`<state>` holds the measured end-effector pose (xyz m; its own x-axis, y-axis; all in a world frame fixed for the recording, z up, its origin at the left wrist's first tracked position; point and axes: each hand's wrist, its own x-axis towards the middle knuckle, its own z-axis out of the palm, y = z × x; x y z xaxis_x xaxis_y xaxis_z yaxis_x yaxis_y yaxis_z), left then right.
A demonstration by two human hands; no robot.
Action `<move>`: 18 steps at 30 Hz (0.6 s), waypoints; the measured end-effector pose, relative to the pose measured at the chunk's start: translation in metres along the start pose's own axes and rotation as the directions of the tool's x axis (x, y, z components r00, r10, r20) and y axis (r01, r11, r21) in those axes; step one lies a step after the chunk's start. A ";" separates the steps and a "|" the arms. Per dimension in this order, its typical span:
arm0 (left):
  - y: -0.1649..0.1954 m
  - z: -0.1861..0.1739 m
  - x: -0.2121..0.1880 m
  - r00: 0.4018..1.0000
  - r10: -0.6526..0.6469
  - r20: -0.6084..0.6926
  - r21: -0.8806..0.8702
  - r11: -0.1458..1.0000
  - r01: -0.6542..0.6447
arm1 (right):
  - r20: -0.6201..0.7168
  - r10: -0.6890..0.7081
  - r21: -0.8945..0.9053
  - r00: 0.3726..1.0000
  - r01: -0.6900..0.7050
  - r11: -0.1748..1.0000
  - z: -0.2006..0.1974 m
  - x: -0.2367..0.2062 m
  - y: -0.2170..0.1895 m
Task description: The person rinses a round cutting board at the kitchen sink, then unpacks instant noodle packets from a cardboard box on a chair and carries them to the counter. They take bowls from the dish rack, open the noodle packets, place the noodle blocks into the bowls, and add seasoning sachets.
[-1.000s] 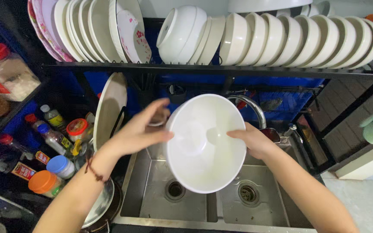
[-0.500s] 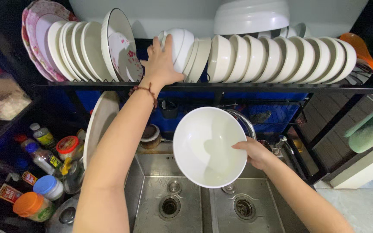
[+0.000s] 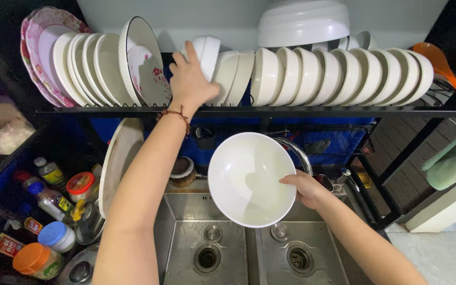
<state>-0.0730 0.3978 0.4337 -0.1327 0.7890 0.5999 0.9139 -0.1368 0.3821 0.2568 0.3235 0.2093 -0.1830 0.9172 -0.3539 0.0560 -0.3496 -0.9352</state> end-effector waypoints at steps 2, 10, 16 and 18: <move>-0.004 0.000 0.004 0.998 0.013 -0.059 0.034 0.999 -0.011 | 0.010 -0.006 0.005 1.000 0.006 1.000 -0.001 0.001 0.001; -0.008 0.028 0.017 0.974 0.038 -0.223 0.099 0.995 -0.016 | 0.048 -0.020 0.044 0.999 0.018 0.999 -0.004 0.010 0.007; -0.019 0.036 0.027 0.943 0.117 -0.311 0.188 0.980 -0.060 | 0.011 0.003 0.043 1.000 -0.003 0.999 0.002 0.005 0.005; -0.021 0.036 0.027 0.931 0.141 -0.337 0.175 0.981 -0.085 | 0.034 -0.011 0.052 0.999 0.009 0.999 0.002 0.000 0.001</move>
<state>-0.0820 0.4438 0.4170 -0.1243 0.5134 0.8491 0.9748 -0.0965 0.2011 0.2548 0.3228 0.2079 -0.2165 0.9141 -0.3429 0.0030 -0.3506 -0.9365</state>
